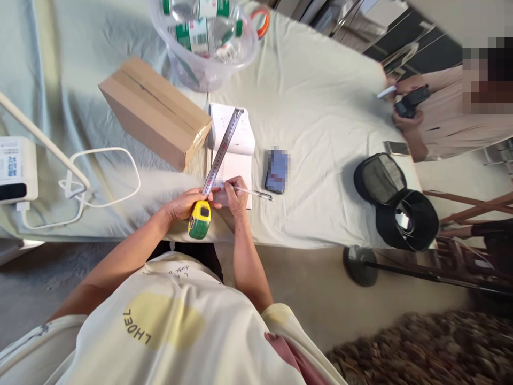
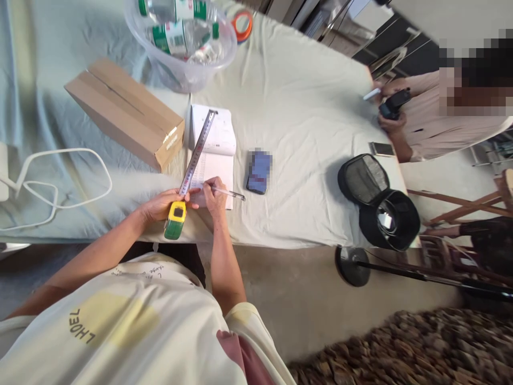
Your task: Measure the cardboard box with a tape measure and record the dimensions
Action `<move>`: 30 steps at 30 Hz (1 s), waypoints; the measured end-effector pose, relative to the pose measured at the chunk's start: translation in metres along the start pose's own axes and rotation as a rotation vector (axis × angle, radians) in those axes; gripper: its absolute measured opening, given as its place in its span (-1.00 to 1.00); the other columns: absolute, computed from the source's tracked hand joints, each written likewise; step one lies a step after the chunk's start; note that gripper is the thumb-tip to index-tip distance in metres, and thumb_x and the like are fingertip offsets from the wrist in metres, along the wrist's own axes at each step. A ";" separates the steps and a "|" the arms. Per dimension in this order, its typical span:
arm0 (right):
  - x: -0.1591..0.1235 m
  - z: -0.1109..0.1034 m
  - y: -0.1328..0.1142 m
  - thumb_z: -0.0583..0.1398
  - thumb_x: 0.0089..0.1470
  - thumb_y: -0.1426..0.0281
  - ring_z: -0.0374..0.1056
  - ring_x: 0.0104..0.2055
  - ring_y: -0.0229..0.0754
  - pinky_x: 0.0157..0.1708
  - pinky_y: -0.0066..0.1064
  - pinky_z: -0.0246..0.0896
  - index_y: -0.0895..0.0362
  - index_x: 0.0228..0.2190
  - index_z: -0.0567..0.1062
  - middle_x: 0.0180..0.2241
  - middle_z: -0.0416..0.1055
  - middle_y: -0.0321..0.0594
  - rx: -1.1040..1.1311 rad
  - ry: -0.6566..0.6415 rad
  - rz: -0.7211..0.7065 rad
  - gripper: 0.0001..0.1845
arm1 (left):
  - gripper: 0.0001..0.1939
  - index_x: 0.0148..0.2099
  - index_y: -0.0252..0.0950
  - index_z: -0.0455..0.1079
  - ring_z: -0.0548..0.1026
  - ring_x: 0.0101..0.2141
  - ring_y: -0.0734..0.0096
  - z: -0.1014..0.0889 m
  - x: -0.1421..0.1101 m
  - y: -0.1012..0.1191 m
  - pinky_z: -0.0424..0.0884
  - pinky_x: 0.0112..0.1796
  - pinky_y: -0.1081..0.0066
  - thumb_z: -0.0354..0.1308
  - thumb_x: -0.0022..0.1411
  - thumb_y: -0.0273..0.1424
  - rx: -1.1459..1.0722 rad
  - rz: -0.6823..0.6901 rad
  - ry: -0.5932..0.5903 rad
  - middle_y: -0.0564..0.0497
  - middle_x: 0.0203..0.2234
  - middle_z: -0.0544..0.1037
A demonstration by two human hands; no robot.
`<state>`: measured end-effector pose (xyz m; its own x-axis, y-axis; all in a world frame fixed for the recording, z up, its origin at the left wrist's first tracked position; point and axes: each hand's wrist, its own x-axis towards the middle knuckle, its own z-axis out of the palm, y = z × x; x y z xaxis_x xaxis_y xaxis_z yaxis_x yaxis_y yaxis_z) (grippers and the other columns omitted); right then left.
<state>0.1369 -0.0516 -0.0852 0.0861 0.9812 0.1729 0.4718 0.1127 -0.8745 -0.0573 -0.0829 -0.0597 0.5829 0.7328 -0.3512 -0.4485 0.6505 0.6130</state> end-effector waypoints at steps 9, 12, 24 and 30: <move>0.000 0.000 -0.005 0.14 0.09 0.21 0.37 -0.40 -0.17 -0.31 -0.32 0.24 0.05 -0.44 0.40 -0.51 0.42 -0.34 0.093 -0.022 0.078 -0.82 | -0.90 -0.36 -0.24 0.49 0.59 -0.36 0.26 0.007 -0.009 0.003 0.40 -0.44 0.39 0.34 0.11 -0.35 0.027 -0.002 0.038 -0.11 -0.17 0.69; 0.002 0.001 -0.006 0.14 0.06 0.21 0.36 -0.42 -0.16 -0.32 -0.31 0.24 0.03 -0.47 0.39 -0.54 0.42 -0.34 0.104 -0.016 0.070 -0.82 | -0.91 -0.36 -0.22 0.49 0.58 -0.39 0.29 0.007 -0.011 0.002 0.40 -0.45 0.41 0.34 0.11 -0.36 0.024 0.014 0.044 -0.10 -0.22 0.68; 0.008 0.005 -0.010 0.16 -0.01 0.23 0.40 -0.45 -0.09 -0.36 -0.25 0.31 0.01 -0.53 0.42 -0.55 0.46 -0.30 0.143 0.062 -0.005 -0.84 | -0.87 -0.40 -0.25 0.48 0.59 -0.41 0.34 0.009 -0.015 -0.003 0.49 -0.44 0.46 0.36 0.11 -0.36 0.032 0.109 0.072 -0.16 -0.23 0.66; 0.008 0.006 -0.011 0.15 -0.01 0.23 0.41 -0.44 -0.10 -0.35 -0.25 0.32 0.01 -0.53 0.43 -0.54 0.47 -0.29 0.151 0.071 -0.011 -0.84 | -0.89 -0.38 -0.26 0.49 0.58 -0.42 0.37 0.008 -0.016 -0.003 0.49 -0.44 0.47 0.34 0.13 -0.37 0.039 0.121 0.074 -0.17 -0.22 0.67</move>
<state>0.1276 -0.0439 -0.0769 0.1455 0.9669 0.2096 0.3366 0.1509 -0.9295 -0.0596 -0.0981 -0.0505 0.4736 0.8191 -0.3237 -0.4851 0.5494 0.6803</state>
